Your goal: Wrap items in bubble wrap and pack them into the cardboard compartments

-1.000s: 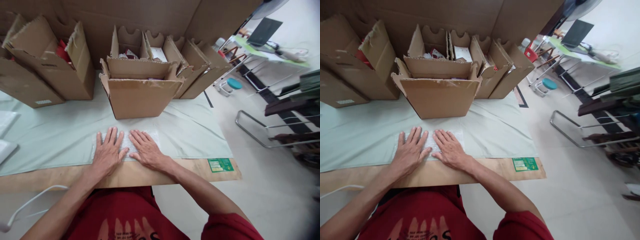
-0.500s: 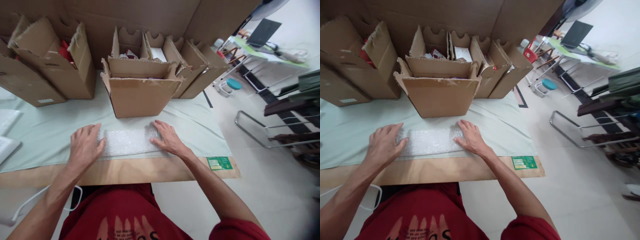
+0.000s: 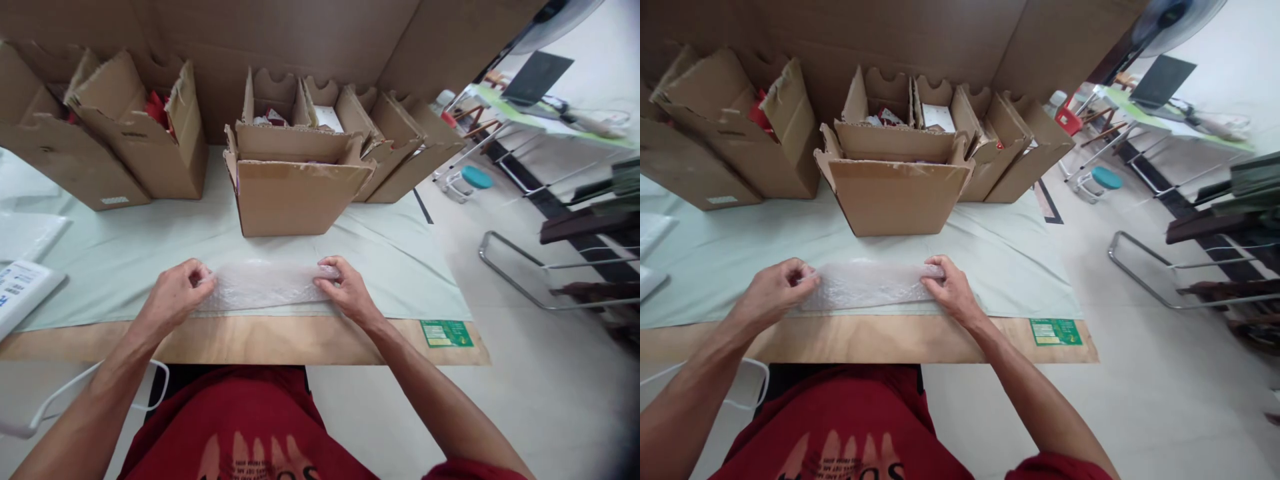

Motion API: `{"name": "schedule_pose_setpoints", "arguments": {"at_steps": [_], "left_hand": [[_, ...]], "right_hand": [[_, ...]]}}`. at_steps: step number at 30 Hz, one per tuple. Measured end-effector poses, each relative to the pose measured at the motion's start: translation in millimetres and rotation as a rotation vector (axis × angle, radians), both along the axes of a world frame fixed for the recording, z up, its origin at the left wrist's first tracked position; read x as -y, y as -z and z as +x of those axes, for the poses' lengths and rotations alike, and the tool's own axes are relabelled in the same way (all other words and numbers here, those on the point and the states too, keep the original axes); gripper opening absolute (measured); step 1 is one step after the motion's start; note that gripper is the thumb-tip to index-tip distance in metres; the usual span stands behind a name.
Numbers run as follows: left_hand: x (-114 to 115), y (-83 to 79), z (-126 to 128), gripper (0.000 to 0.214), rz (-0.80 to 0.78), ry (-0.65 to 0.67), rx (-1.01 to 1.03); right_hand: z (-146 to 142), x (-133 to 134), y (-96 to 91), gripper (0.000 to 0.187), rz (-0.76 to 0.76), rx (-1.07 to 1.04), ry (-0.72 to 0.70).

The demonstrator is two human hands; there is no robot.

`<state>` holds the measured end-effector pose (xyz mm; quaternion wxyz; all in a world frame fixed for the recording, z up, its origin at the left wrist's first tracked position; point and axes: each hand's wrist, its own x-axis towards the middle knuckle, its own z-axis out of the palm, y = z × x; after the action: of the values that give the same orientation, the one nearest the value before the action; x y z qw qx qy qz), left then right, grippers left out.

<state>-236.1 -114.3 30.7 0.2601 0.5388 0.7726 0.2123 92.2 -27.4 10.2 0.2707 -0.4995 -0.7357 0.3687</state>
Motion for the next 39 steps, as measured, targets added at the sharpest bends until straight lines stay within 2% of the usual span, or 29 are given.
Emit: {"name": "schedule_pose_setpoints", "arguments": {"at_steps": [3, 5, 8, 11, 13, 16, 18, 20, 23, 27, 30, 33, 36, 38, 39], "left_hand": [[5, 3.6, 2, 0.057, -0.024, -0.042, 0.183], [8, 6.0, 5, 0.077, -0.007, -0.028, 0.225], [17, 5.6, 12, 0.087, 0.038, -0.011, 0.199], [29, 2.2, 16, 0.087, 0.047, 0.008, 0.244], [35, 1.1, 15, 0.075, 0.015, 0.04, 0.282], [37, 2.9, 14, 0.051, 0.003, 0.101, 0.256], [34, 4.9, 15, 0.045, 0.014, 0.109, 0.215], [31, 6.8, 18, 0.042, 0.002, 0.103, 0.194], [29, 9.9, 23, 0.039, -0.01, 0.067, 0.182], [32, 6.8, 30, 0.032, 0.135, 0.024, 0.124], [34, -16.2, 42, 0.027, 0.327, 0.064, 0.068], [24, -61.9, 60, 0.024, 0.616, -0.029, -0.126], [-11, -112.6, 73, 0.024, 0.946, -0.106, -0.343], [-46, -136.7, 75, 0.027, 1.111, -0.12, -0.377], [-65, -144.5, 73, 0.031, 1.122, -0.11, -0.372]], "right_hand": [[1, 2, 3.3, 0.054, -0.085, -0.085, 0.074], [2, 2, 3.3, 0.066, -0.137, -0.123, 0.075], [9, 5, -1.9, 0.073, -0.202, -0.176, 0.018], [20, 12, -11.2, 0.078, -0.306, -0.22, -0.024], [28, 18, -17.9, 0.072, -0.393, -0.255, -0.045], [38, 24, -26.2, 0.045, -0.484, -0.251, -0.109], [42, 26, -28.3, 0.032, -0.496, -0.228, -0.121], [41, 26, -25.9, 0.028, -0.482, -0.217, -0.107], [34, 27, -14.7, 0.028, -0.42, -0.184, -0.091], [23, 30, -7.0, 0.02, -0.149, -0.086, -0.087], [22, 33, -29.8, 0.02, 0.077, -0.078, -0.138], [25, 28, -80.4, 0.019, 0.359, -0.122, -0.075], [18, 1, -138.0, 0.016, 0.641, -0.175, 0.045], [8, -35, -165.2, 0.017, 0.767, -0.182, 0.073], [3, -56, -173.4, 0.019, 0.795, -0.173, 0.073]]}}
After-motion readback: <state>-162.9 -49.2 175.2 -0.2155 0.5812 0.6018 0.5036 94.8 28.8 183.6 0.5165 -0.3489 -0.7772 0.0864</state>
